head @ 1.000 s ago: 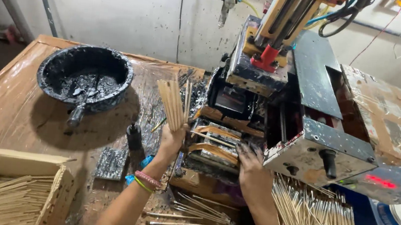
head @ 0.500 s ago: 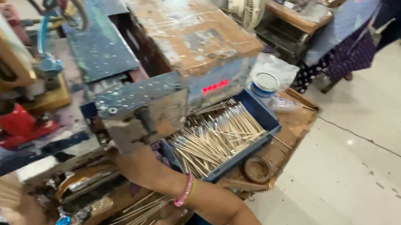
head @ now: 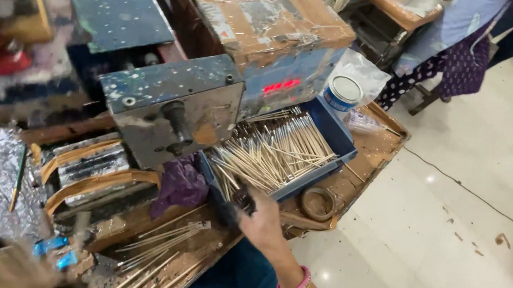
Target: Manually applying a black coating to wooden sticks using a production machine and sorting them into containers.
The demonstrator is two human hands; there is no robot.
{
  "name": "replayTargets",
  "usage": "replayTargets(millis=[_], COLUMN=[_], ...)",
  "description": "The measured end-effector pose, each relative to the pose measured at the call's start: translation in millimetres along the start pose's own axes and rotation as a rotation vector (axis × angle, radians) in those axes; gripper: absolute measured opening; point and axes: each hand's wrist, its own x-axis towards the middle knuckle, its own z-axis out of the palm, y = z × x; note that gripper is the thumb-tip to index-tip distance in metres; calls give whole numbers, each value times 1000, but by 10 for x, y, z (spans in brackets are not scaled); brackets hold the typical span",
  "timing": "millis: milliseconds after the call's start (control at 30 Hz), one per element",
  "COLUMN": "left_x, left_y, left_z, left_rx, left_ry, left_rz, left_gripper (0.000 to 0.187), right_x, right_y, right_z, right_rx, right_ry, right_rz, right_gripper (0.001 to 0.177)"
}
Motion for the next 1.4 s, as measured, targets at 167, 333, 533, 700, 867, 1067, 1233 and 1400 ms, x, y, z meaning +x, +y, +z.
replayTargets(millis=[167, 333, 533, 700, 867, 1067, 1233, 1400], left_x=[271, 408, 1136, 1726, 1651, 1643, 1569, 1368], left_y=[518, 1276, 937, 695, 602, 724, 822, 749], left_z=[284, -208, -634, -431, -375, -384, -410, -330], left_rx=[149, 21, -110, -346, -512, -426, -336, -280], left_ry=[-34, 289, 726, 871, 800, 850, 842, 855], left_rz=[-45, 192, 148, 166, 107, 122, 212, 205], left_gripper=[22, 26, 12, 7, 11, 10, 14, 21], right_x=[-24, 527, 1024, 1023, 935, 978, 1096, 1226], right_y=[-318, -705, -1400, -1244, -1160, -1279, -1151, -1108], right_z=[446, 607, 963, 1144, 1184, 1098, 1124, 1142], right_rx=[542, 710, -22, -406, -338, -147, -221, -569], right_ry=[-635, -654, -419, -263, -223, -217, -302, -217], right_rz=[260, -19, -730, -653, -610, -562, -510, -707], right_gripper=[32, 13, 43, 45, 49, 40, 31, 16])
